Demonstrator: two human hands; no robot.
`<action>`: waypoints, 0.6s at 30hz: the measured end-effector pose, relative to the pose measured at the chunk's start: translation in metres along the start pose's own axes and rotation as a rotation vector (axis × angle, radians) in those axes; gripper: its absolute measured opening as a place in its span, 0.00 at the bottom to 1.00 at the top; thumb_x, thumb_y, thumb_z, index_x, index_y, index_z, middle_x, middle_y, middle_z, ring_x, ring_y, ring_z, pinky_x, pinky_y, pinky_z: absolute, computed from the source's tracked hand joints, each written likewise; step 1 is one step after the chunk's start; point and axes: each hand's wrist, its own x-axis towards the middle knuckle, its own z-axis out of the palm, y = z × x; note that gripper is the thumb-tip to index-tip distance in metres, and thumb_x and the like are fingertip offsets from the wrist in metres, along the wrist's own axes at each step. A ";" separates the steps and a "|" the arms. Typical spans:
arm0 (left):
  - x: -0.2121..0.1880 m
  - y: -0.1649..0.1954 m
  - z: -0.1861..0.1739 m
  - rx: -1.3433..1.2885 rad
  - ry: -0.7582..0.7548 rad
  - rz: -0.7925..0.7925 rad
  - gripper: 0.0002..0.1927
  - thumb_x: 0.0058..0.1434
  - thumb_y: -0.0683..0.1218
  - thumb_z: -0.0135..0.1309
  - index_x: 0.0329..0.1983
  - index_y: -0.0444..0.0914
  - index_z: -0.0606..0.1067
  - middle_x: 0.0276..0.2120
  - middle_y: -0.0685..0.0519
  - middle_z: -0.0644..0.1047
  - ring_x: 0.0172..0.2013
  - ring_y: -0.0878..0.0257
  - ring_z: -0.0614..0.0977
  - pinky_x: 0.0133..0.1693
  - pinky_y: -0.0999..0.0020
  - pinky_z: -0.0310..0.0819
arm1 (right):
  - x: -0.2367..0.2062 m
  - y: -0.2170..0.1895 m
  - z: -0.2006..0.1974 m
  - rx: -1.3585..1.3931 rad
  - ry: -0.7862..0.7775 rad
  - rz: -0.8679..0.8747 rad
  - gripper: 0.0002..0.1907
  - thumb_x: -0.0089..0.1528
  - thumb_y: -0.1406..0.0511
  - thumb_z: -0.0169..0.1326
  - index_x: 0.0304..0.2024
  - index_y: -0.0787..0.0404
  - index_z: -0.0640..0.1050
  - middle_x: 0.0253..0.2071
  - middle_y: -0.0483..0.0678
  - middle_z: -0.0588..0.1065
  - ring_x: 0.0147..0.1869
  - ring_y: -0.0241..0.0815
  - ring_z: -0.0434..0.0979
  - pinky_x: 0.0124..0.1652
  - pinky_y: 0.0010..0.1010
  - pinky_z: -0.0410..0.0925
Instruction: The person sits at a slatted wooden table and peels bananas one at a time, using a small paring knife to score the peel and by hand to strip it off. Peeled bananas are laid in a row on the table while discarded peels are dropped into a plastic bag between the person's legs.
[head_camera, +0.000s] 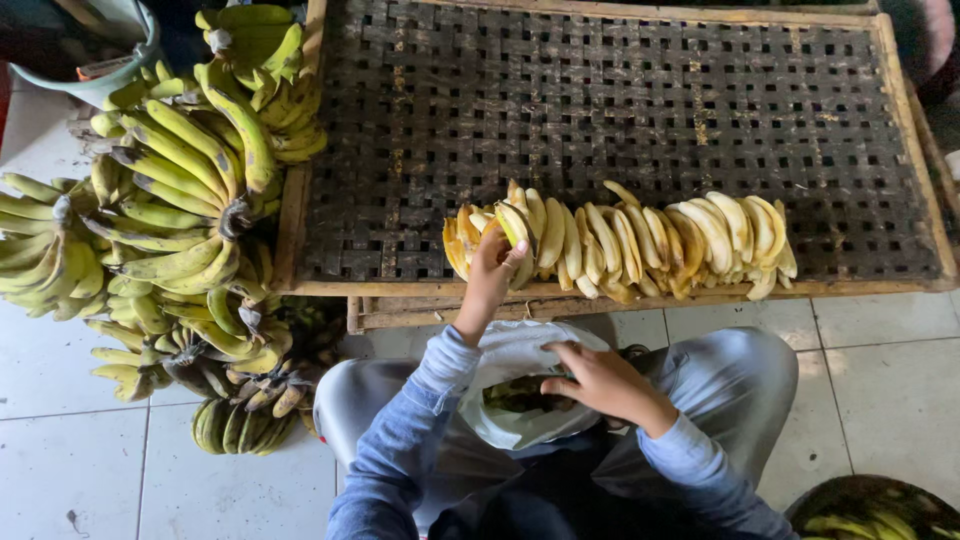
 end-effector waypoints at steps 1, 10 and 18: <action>-0.002 0.000 0.003 -0.065 0.010 -0.022 0.20 0.68 0.51 0.54 0.59 0.37 0.71 0.40 0.55 0.81 0.38 0.68 0.81 0.39 0.75 0.77 | 0.008 0.008 0.007 0.082 0.127 0.041 0.25 0.59 0.56 0.65 0.53 0.61 0.74 0.34 0.52 0.78 0.29 0.44 0.77 0.29 0.35 0.70; -0.010 0.000 0.016 -0.365 0.028 -0.077 0.17 0.71 0.45 0.55 0.59 0.35 0.75 0.43 0.56 0.80 0.41 0.72 0.77 0.41 0.77 0.71 | 0.107 0.024 0.012 0.229 0.963 0.095 0.10 0.65 0.67 0.63 0.45 0.66 0.80 0.40 0.51 0.79 0.40 0.44 0.80 0.41 0.33 0.72; -0.003 0.012 0.006 -0.592 -0.016 -0.092 0.18 0.73 0.46 0.49 0.63 0.33 0.72 0.51 0.53 0.80 0.50 0.66 0.79 0.52 0.71 0.76 | 0.124 0.030 0.026 0.518 1.000 0.161 0.07 0.70 0.66 0.58 0.46 0.65 0.80 0.35 0.47 0.75 0.34 0.38 0.74 0.34 0.28 0.66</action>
